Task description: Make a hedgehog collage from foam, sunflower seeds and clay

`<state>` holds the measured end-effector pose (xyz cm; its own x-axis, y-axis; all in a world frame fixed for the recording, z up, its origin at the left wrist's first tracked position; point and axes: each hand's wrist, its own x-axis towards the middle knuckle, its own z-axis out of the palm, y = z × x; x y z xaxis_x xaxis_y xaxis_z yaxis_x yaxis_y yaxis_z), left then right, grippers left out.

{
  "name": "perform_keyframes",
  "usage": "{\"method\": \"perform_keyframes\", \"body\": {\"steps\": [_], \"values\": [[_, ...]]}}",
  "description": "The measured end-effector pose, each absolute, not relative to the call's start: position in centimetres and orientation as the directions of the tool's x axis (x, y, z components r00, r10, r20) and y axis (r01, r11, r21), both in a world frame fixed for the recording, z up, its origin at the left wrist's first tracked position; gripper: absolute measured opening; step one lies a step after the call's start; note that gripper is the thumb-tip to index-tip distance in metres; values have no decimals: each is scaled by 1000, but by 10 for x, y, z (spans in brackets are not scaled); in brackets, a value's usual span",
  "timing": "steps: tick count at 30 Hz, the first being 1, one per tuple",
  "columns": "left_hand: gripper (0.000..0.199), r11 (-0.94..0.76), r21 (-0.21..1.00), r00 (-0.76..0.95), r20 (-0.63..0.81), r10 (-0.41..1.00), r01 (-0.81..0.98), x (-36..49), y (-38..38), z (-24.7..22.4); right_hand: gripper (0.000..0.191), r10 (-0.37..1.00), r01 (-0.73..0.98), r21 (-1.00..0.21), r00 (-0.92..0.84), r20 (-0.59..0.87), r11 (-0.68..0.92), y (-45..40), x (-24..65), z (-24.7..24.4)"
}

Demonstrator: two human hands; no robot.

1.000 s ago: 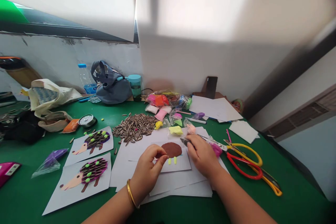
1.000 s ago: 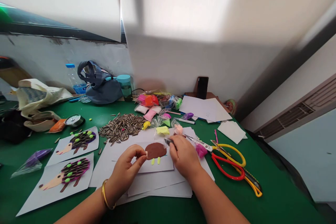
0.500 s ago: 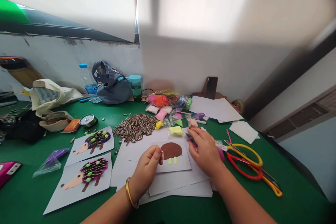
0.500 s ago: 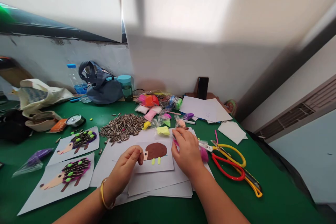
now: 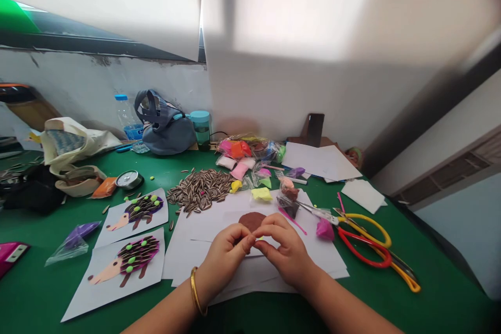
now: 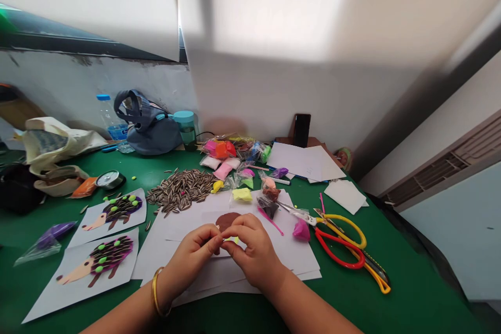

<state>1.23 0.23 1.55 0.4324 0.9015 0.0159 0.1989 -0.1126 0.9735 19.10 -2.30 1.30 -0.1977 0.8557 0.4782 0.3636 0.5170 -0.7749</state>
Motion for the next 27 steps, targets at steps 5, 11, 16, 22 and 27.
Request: {"method": "perform_keyframes", "body": {"steps": [5, 11, 16, 22, 27], "values": [[37, -139, 972, 457, 37, 889, 191, 12, 0, 18, 7, 859, 367, -777, -207, 468, 511, -24, 191, 17], [39, -140, 973, 452, 42, 891, 186, 11, 0, 19, 10, 856, 375, -770, -228, 464, 517, -23, 191, 16], [28, -89, 983, 435, 11, 900, 159, 12, 0, 16, 7, 864, 355, -787, -217, 455, 504, -23, 192, 15], [23, -131, 973, 428, 37, 903, 191, 12, 0, 15, 12, 863, 359, -786, -233, 448, 504, -22, 193, 16], [27, -187, 955, 435, 71, 898, 230, 10, 0, 17, 13, 868, 360, -790, -238, 436, 496, -21, 196, 15]]}}
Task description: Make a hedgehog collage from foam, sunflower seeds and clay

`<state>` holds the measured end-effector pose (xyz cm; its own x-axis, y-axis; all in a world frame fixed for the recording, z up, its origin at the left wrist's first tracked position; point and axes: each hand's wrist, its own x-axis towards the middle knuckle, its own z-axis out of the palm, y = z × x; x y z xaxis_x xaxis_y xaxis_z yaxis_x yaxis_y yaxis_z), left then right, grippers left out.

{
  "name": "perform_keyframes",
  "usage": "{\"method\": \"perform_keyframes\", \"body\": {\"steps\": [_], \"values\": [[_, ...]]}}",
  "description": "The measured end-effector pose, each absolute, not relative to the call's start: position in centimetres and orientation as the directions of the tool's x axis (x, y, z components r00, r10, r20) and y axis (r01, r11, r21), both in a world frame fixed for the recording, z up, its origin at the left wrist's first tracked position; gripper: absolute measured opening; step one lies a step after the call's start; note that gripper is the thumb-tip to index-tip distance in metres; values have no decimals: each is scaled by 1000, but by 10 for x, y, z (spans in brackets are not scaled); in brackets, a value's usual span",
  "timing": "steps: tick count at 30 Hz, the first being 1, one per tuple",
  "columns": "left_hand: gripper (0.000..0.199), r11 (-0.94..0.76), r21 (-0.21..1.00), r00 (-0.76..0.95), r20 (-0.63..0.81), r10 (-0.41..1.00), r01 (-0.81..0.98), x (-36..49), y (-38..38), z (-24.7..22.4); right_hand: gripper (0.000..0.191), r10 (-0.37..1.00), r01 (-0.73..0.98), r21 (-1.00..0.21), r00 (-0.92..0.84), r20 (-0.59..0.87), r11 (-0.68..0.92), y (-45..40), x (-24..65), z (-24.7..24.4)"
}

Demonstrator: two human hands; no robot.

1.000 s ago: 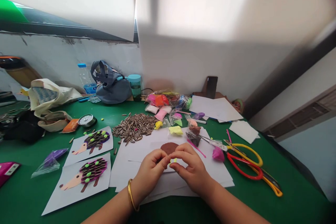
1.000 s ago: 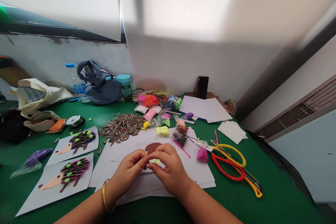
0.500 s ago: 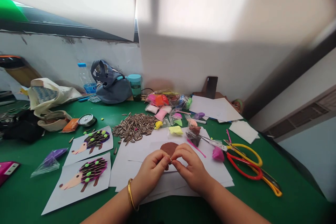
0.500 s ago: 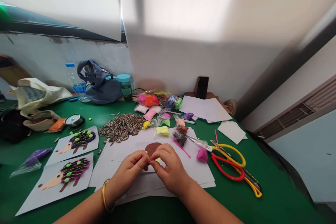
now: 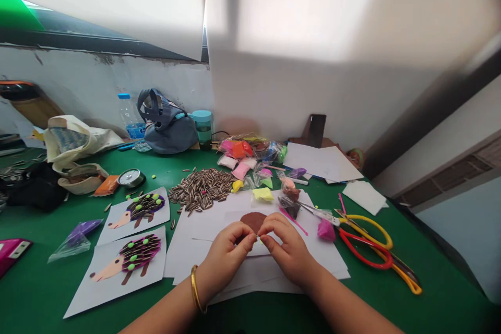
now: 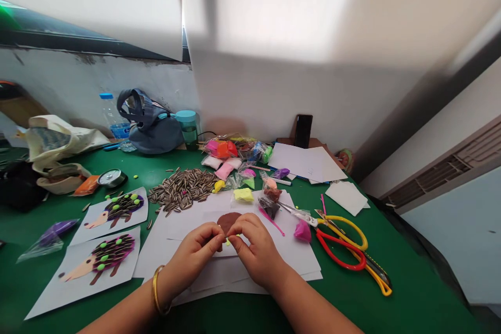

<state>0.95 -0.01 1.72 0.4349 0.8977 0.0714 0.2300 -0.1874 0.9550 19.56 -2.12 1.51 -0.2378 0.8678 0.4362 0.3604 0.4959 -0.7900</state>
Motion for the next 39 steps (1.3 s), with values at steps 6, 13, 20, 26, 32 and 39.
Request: {"method": "perform_keyframes", "body": {"steps": [6, 13, 20, 26, 32, 39], "values": [[27, -194, 952, 430, 75, 900, 238, 11, 0, 19, 12, 869, 353, -795, -238, 435, 494, -21, 195, 15], [23, -184, 956, 413, 76, 908, 230, 10, 2, 19, 10, 875, 360, -798, -242, 420, 483, -19, 198, 11], [22, -180, 954, 403, 71, 913, 240, 9, 2, 21, 10, 880, 367, -801, -223, 418, 474, -18, 201, 11], [22, -190, 951, 433, 70, 899, 242, 9, 2, 19, 5, 891, 353, -819, -212, 400, 452, -19, 197, 10], [22, -196, 947, 435, 68, 898, 256, 8, 1, 18, 5, 890, 348, -821, -224, 397, 453, -19, 197, 11], [24, -190, 960, 374, 103, 922, 205, 6, 3, 23, 3, 907, 380, -825, -226, 356, 418, -17, 201, 8]]}}
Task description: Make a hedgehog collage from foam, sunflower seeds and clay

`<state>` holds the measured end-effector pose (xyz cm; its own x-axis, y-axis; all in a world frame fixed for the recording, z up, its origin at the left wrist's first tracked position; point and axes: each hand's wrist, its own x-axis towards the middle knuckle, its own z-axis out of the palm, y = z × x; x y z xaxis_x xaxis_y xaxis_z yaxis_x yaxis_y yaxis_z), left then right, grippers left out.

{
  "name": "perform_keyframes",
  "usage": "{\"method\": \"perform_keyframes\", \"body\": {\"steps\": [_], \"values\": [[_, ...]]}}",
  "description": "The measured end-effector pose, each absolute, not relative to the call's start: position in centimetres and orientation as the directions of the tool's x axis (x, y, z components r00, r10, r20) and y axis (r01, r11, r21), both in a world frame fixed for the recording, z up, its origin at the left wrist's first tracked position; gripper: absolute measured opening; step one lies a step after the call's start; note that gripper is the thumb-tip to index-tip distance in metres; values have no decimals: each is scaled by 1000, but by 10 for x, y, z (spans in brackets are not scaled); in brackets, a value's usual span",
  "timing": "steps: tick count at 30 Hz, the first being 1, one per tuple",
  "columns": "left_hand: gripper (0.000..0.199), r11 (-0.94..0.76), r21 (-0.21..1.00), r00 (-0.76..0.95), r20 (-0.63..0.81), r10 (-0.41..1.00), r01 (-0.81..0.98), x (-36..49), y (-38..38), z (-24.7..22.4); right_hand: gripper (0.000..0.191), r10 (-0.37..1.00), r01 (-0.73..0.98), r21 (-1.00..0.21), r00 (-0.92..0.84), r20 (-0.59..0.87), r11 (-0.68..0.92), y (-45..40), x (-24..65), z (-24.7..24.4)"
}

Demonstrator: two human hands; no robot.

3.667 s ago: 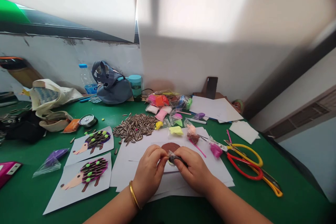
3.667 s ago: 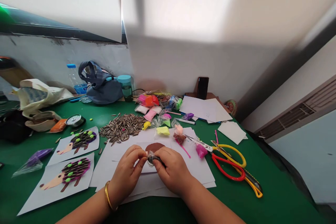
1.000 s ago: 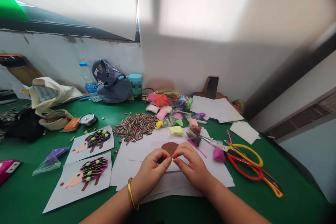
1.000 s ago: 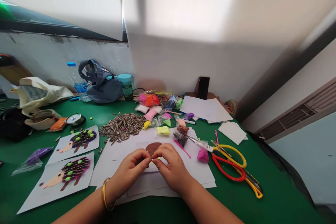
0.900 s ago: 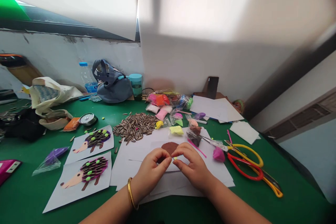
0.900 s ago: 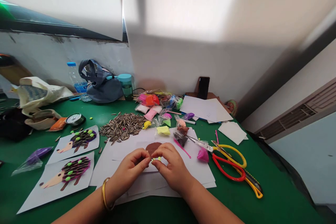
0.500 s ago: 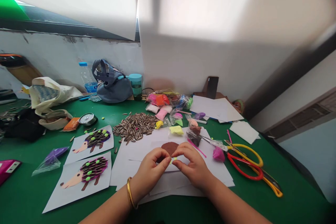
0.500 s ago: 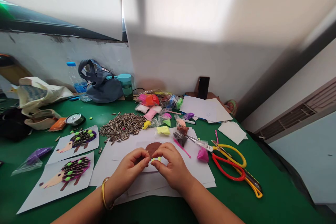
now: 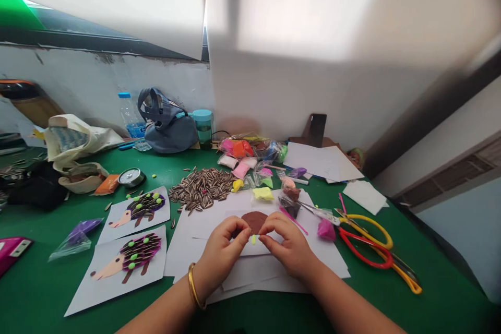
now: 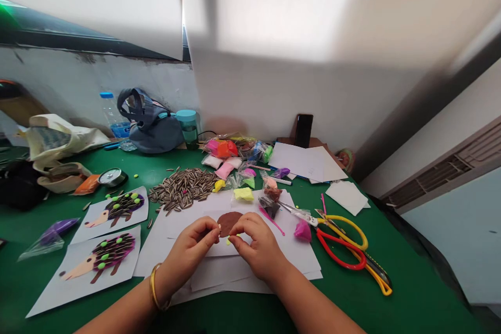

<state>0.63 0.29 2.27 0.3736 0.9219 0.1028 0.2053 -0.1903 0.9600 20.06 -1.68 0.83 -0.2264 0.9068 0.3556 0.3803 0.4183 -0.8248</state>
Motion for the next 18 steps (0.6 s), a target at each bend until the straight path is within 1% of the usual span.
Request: {"method": "perform_keyframes", "body": {"steps": [5, 8, 10, 15, 18], "values": [[23, -191, 972, 298, 144, 944, 133, 2, 7, 20, 4, 916, 433, -808, -231, 329, 400, -14, 205, 5], [22, -182, 976, 279, 143, 950, 118, 1, 9, 19, 5, 907, 486, -767, -271, 323, 419, -11, 208, 0], [23, -174, 977, 267, 137, 954, 120, 0, 10, 18, 8, 893, 532, -719, -312, 325, 448, -9, 208, -4], [23, -170, 977, 269, 130, 954, 131, 0, 10, 18, 14, 844, 638, -552, -407, 350, 537, -8, 206, -13], [23, -171, 976, 274, 129, 953, 135, 0, 10, 17, 16, 834, 672, -494, -431, 345, 552, -9, 204, -15]]}}
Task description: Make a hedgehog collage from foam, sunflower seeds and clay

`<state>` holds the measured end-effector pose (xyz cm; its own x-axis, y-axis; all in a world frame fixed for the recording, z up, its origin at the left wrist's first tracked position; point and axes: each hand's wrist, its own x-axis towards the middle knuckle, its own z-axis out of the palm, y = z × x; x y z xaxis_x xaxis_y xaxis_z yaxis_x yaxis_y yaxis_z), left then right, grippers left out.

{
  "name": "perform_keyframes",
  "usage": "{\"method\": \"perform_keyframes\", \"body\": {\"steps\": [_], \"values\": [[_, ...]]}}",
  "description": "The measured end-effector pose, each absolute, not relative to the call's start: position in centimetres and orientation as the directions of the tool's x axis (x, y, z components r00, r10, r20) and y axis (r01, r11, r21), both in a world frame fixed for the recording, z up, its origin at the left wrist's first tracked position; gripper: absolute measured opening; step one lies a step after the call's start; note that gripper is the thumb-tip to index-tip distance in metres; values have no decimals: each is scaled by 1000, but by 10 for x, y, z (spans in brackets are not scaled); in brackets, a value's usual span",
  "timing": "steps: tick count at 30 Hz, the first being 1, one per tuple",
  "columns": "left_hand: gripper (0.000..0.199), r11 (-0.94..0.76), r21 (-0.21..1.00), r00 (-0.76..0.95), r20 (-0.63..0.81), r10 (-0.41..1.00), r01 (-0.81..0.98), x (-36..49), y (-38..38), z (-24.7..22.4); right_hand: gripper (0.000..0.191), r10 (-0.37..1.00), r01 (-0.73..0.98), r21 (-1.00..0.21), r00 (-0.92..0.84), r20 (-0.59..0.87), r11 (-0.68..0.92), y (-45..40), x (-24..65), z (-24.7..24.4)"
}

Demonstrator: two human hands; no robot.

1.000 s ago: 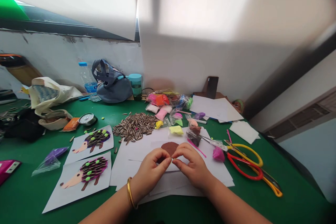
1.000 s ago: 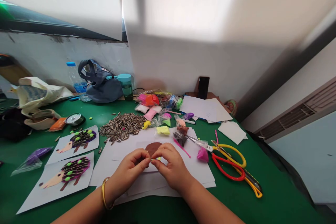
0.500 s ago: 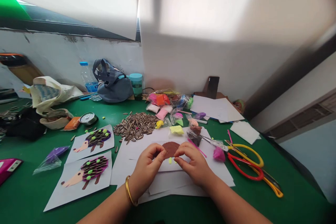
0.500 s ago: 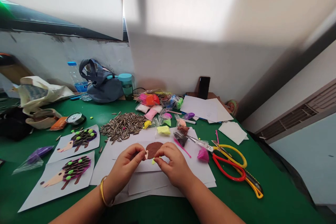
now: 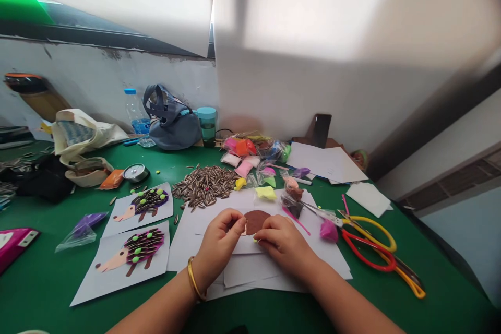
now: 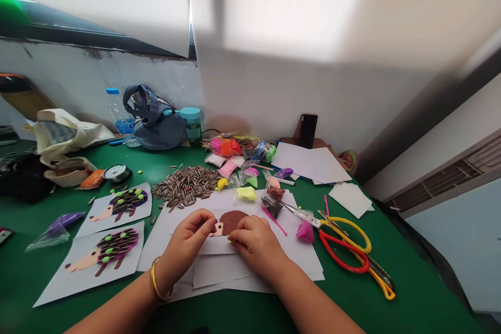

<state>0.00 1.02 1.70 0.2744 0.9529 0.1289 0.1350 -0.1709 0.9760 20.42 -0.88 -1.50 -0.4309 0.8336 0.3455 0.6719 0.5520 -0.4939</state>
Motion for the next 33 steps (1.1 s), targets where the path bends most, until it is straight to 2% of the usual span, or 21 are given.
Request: {"method": "perform_keyframes", "body": {"steps": [5, 12, 33], "values": [[23, -170, 976, 281, 126, 951, 136, 0, 11, 17, 22, 854, 691, -502, -417, 312, 521, -9, 204, -15], [22, -180, 974, 281, 135, 950, 139, 1, 9, 19, 21, 868, 693, -523, -403, 289, 496, -12, 201, -10], [23, -176, 976, 283, 134, 950, 129, 3, 8, 21, 12, 836, 677, -495, -398, 377, 545, -12, 198, -9]]}}
